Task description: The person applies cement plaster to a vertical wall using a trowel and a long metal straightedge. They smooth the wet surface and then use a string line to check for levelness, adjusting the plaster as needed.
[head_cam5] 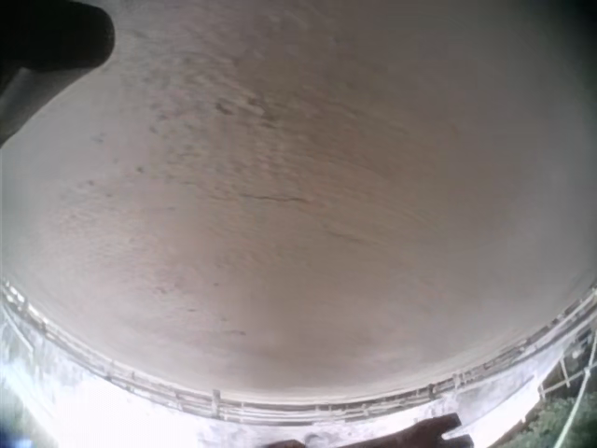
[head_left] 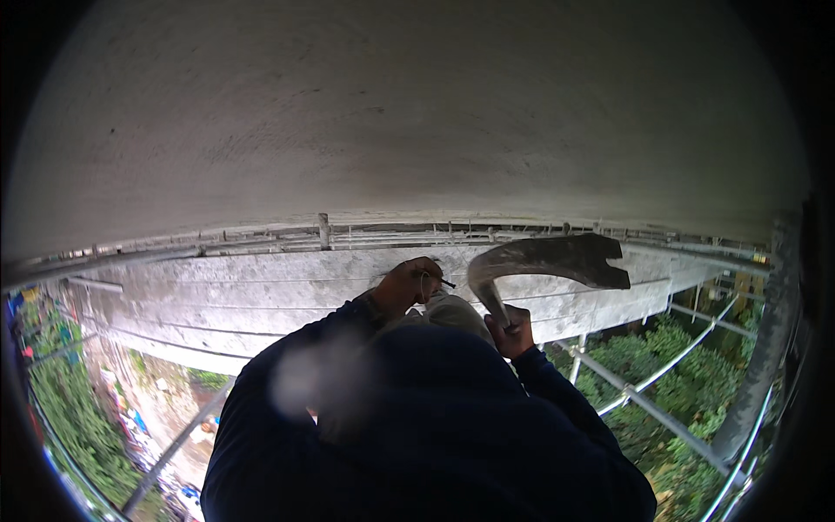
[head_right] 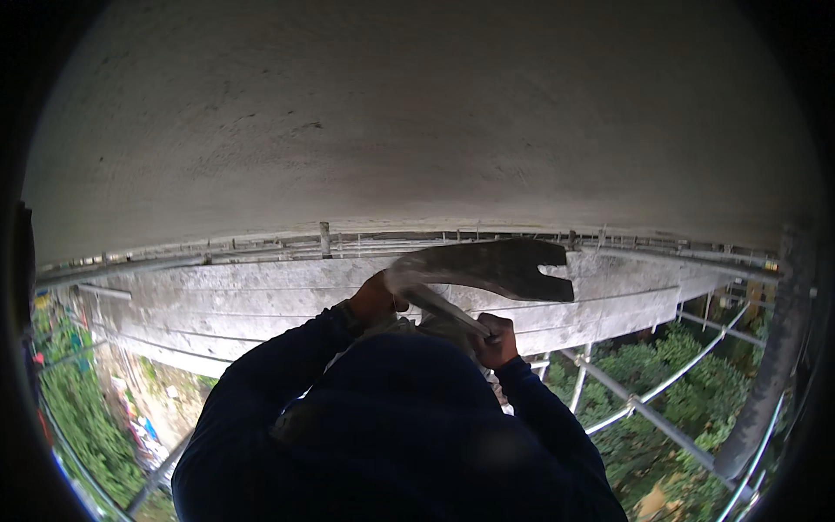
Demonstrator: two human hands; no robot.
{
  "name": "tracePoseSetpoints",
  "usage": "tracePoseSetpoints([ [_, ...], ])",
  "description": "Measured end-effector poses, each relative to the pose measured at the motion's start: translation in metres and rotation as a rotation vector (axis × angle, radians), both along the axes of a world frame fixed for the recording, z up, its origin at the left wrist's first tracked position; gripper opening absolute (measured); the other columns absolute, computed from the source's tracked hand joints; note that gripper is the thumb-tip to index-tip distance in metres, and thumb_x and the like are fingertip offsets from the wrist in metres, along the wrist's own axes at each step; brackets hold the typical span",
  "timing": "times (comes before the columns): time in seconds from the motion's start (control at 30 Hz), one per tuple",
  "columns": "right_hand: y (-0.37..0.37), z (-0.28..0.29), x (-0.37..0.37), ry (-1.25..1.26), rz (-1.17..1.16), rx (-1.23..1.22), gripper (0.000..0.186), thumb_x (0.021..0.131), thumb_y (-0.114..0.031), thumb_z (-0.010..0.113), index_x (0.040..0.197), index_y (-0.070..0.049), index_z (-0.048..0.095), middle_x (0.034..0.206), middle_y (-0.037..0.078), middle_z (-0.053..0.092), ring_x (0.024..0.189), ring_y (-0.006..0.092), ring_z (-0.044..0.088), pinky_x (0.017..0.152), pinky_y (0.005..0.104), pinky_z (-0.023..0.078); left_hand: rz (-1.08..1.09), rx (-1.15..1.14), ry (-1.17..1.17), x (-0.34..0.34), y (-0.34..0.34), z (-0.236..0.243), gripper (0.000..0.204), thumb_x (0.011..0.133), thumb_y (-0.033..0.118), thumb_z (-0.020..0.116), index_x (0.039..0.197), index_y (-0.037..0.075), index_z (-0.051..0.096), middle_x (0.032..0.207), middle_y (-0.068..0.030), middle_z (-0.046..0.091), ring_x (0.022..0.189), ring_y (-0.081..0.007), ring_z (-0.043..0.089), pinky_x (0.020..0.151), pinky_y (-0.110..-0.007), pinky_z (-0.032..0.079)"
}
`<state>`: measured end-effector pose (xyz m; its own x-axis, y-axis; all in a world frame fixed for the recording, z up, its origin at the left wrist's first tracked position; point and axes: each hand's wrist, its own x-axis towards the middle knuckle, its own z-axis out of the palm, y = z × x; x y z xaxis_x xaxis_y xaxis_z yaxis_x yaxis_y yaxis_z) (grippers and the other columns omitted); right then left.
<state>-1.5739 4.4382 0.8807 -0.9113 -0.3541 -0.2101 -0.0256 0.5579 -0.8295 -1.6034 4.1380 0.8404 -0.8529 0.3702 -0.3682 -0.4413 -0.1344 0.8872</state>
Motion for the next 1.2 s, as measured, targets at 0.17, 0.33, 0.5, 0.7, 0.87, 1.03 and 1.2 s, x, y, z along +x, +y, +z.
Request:
tracePoseSetpoints([
  [0.17, -0.033, 0.004, -0.044, 0.005, 0.175, 0.131, 0.020, 0.086, -0.021, 0.073, 0.093, -0.002, 0.073, 0.077, 0.018, 0.070, 0.070, 0.0284, 0.071, 0.063, 0.0384, 0.054, -0.059, -0.084, 0.264, 0.003, 0.009, 0.006, 0.011, 0.095, 0.006, 0.066, 0.107, 0.006, 0.065, 0.083, -0.0005, 0.061, 0.067, -0.0066, 0.053, 0.058, -0.025, 0.044],
  [0.33, -0.046, 0.003, -0.061, -0.041, 0.192, 0.074, 0.020, 0.083, -0.020, 0.072, 0.093, -0.003, 0.076, 0.064, 0.009, 0.065, 0.059, 0.0136, 0.062, 0.058, 0.0333, 0.049, 0.144, 0.040, 0.160, 0.008, 0.028, 0.023, 0.010, 0.096, 0.012, 0.067, 0.101, 0.003, 0.068, 0.083, -0.0027, 0.067, 0.075, -0.0120, 0.064, 0.067, -0.032, 0.053],
  [0.5, -0.054, 0.010, -0.078, -0.250, 0.221, 0.002, 0.037, 0.089, -0.017, 0.068, 0.060, -0.006, 0.049, 0.054, -0.003, 0.042, 0.056, 0.0071, 0.040, 0.050, 0.0344, 0.034, 0.298, -0.046, 0.457, 0.020, 0.027, 0.020, 0.006, 0.095, 0.004, 0.069, 0.099, 0.004, 0.065, 0.089, -0.0048, 0.069, 0.088, -0.0130, 0.067, 0.078, -0.033, 0.056],
  [0.7, -0.069, 0.041, -0.099, -0.166, 0.453, -0.097, 0.032, 0.092, -0.011, 0.062, 0.065, -0.003, 0.046, 0.058, 0.000, 0.039, 0.058, 0.0085, 0.037, 0.053, 0.0334, 0.032, 0.504, 0.174, 0.010, 0.031, 0.044, 0.034, 0.009, 0.093, 0.004, 0.070, 0.102, 0.005, 0.068, 0.094, -0.0042, 0.069, 0.090, -0.0135, 0.065, 0.082, -0.030, 0.053],
  [0.87, -0.068, 0.034, -0.109, -0.119, 0.537, -0.202, 0.027, 0.092, -0.013, 0.065, 0.070, -0.003, 0.052, 0.058, 0.000, 0.040, 0.060, 0.0086, 0.039, 0.055, 0.0335, 0.033, 0.462, 0.116, -0.033, 0.041, 0.043, 0.041, 0.008, 0.096, 0.009, 0.071, 0.102, 0.004, 0.070, 0.088, 0.0003, 0.068, 0.079, -0.0060, 0.059, 0.069, -0.023, 0.048],
  [1.03, -0.078, 0.046, -0.106, -0.173, 0.521, -0.264, 0.024, 0.092, -0.009, 0.065, 0.072, -0.003, 0.053, 0.061, 0.000, 0.040, 0.062, 0.0088, 0.040, 0.055, 0.0331, 0.033, 0.581, 0.187, -0.032, 0.045, 0.053, 0.044, 0.003, 0.097, 0.009, 0.069, 0.098, 0.006, 0.069, 0.084, 0.0033, 0.065, 0.073, -0.0028, 0.054, 0.065, -0.021, 0.044],
  [1.2, -0.083, 0.045, -0.103, -0.075, 0.520, -0.282, 0.025, 0.093, -0.010, 0.067, 0.073, -0.002, 0.055, 0.060, 0.003, 0.042, 0.059, 0.0103, 0.040, 0.054, 0.0342, 0.034, 0.674, 0.178, -0.028, 0.045, 0.061, 0.049, 0.007, 0.099, 0.007, 0.065, 0.091, 0.007, 0.066, 0.080, 0.0050, 0.061, 0.071, -0.0040, 0.053, 0.063, -0.021, 0.044],
])
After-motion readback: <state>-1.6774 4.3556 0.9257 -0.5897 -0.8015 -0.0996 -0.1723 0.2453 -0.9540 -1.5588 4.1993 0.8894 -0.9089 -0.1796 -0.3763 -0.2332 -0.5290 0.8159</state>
